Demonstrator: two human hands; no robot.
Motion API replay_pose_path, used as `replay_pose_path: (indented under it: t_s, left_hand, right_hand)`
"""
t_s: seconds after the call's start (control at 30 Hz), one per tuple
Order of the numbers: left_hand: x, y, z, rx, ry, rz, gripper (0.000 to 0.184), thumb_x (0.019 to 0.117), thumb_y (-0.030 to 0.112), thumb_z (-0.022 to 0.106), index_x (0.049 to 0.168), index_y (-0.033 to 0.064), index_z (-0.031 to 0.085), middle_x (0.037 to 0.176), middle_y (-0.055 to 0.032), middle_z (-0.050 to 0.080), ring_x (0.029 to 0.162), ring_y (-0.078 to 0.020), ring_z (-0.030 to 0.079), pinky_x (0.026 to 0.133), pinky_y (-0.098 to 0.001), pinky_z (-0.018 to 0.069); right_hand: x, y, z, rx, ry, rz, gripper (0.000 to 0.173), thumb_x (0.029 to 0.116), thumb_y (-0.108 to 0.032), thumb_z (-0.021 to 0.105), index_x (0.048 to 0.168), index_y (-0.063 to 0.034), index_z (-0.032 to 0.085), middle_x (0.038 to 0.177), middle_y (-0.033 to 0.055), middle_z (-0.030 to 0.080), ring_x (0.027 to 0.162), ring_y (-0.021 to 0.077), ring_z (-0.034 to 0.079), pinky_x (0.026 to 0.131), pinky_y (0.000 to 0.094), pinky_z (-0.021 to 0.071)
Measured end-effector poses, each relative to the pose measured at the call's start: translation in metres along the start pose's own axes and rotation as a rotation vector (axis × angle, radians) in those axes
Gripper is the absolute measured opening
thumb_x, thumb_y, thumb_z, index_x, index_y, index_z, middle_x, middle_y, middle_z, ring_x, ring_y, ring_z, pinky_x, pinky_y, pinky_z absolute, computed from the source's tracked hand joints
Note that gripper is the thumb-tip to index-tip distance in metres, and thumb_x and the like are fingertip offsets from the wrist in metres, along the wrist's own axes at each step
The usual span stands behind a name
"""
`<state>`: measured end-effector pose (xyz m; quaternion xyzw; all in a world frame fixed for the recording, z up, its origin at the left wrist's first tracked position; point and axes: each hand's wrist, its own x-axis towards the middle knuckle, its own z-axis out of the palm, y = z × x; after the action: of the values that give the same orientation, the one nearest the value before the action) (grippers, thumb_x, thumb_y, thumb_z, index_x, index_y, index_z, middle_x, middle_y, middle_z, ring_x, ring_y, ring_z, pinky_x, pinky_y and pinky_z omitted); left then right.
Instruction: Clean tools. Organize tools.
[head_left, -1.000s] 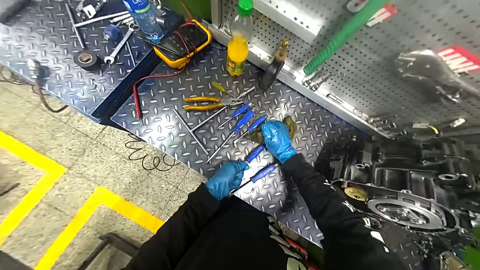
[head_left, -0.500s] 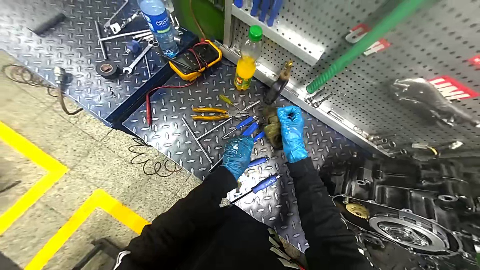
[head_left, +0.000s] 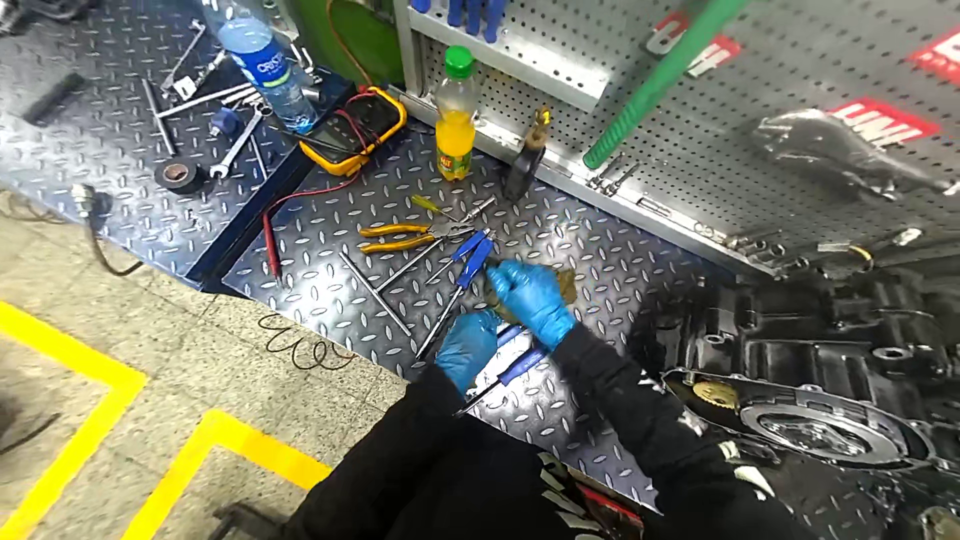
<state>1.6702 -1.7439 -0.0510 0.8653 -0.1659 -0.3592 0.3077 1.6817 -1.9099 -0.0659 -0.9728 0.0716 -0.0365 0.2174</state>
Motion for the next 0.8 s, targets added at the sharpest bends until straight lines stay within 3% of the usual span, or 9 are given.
replay_pose_path:
  t_s: [0.1, 0.2, 0.27, 0.4, 0.5, 0.57, 0.6, 0.73, 0.8]
  left_hand:
    - [-0.010, -0.002, 0.005, -0.044, -0.008, -0.034, 0.031, 0.1068, 0.020, 0.048, 0.124, 0.0073, 0.070, 0.119, -0.0163, 0.071, 0.115, -0.0303, 0.066, 0.102, -0.0540, 0.0508]
    - [-0.010, -0.002, 0.006, -0.076, 0.057, -0.036, 0.024, 0.1023, 0.018, 0.056, 0.115, 0.0066, 0.073, 0.114, -0.0147, 0.072, 0.112, -0.0284, 0.068, 0.100, -0.0526, 0.0520]
    - [-0.010, -0.002, 0.007, -0.088, 0.042, -0.042, 0.029, 0.1043, 0.017, 0.052, 0.125, 0.0074, 0.071, 0.122, -0.0150, 0.071, 0.118, -0.0288, 0.066, 0.104, -0.0532, 0.0501]
    - [-0.016, -0.001, 0.010, -0.063, 0.072, -0.057, 0.025, 0.1023, 0.021, 0.057, 0.119, 0.0093, 0.072, 0.114, -0.0160, 0.072, 0.109, -0.0323, 0.069, 0.095, -0.0582, 0.0535]
    - [-0.011, -0.006, 0.003, -0.314, -0.005, -0.086, 0.025, 0.1057, 0.024, 0.055, 0.101, 0.0055, 0.071, 0.082, -0.0105, 0.065, 0.074, -0.0221, 0.062, 0.069, -0.0437, 0.0534]
    - [-0.008, -0.010, 0.000, -0.756, -0.144, -0.167, 0.023, 0.1066, 0.016, 0.048, 0.109, 0.0055, 0.068, 0.064, 0.0026, 0.046, 0.049, -0.0062, 0.039, 0.045, -0.0227, 0.0346]
    - [-0.009, -0.004, -0.004, -0.965, -0.198, -0.256, 0.024, 0.1064, 0.014, 0.043, 0.111, 0.0063, 0.065, 0.059, 0.0066, 0.040, 0.043, -0.0023, 0.032, 0.039, -0.0178, 0.0279]
    - [-0.019, 0.028, -0.017, -1.168, -0.157, -0.473, 0.022, 0.1081, 0.010, 0.037, 0.092, 0.0109, 0.052, 0.056, 0.0078, 0.034, 0.040, -0.0011, 0.026, 0.036, -0.0152, 0.0223]
    - [-0.008, 0.004, -0.006, -1.191, -0.235, -0.421, 0.019, 0.1077, 0.014, 0.042, 0.100, 0.0103, 0.058, 0.058, 0.0073, 0.038, 0.041, -0.0013, 0.030, 0.037, -0.0155, 0.0267]
  right_hand:
    - [0.014, 0.021, -0.007, -0.025, -0.008, 0.138, 0.044, 0.1049, -0.045, 0.044, 0.099, -0.0132, 0.074, 0.094, 0.0127, 0.074, 0.091, 0.0343, 0.072, 0.076, 0.0612, 0.0552]
    - [-0.007, -0.013, 0.012, 0.022, 0.071, -0.024, 0.039, 0.1050, -0.038, 0.048, 0.092, -0.0112, 0.073, 0.087, 0.0097, 0.072, 0.081, 0.0291, 0.072, 0.068, 0.0535, 0.0574]
    - [-0.001, 0.003, 0.003, 0.065, 0.014, -0.002, 0.040, 0.1063, -0.037, 0.046, 0.101, -0.0121, 0.077, 0.092, 0.0102, 0.075, 0.087, 0.0295, 0.074, 0.074, 0.0565, 0.0583]
    - [-0.011, -0.001, 0.001, 0.057, 0.063, 0.011, 0.037, 0.1042, -0.035, 0.048, 0.092, -0.0101, 0.073, 0.084, 0.0107, 0.072, 0.080, 0.0302, 0.072, 0.067, 0.0559, 0.0568]
    - [-0.019, -0.004, 0.010, 0.111, 0.082, -0.153, 0.038, 0.1040, -0.032, 0.048, 0.090, -0.0080, 0.074, 0.082, 0.0120, 0.072, 0.077, 0.0311, 0.072, 0.064, 0.0556, 0.0564]
    - [0.002, 0.024, -0.006, 0.057, 0.045, 0.022, 0.044, 0.1071, -0.036, 0.041, 0.103, -0.0100, 0.076, 0.094, 0.0137, 0.076, 0.090, 0.0339, 0.073, 0.075, 0.0603, 0.0567]
    - [0.009, 0.035, -0.012, 0.039, 0.087, 0.092, 0.045, 0.1076, -0.038, 0.040, 0.100, -0.0093, 0.074, 0.092, 0.0140, 0.074, 0.089, 0.0341, 0.073, 0.075, 0.0602, 0.0558]
    - [-0.017, -0.001, -0.002, 0.077, 0.123, -0.156, 0.036, 0.1026, -0.025, 0.046, 0.090, -0.0046, 0.073, 0.083, 0.0128, 0.072, 0.079, 0.0304, 0.072, 0.067, 0.0531, 0.0567]
    - [-0.014, 0.009, -0.005, 0.020, 0.015, -0.163, 0.036, 0.1042, -0.026, 0.045, 0.098, -0.0063, 0.075, 0.091, 0.0147, 0.074, 0.084, 0.0344, 0.073, 0.069, 0.0581, 0.0565]
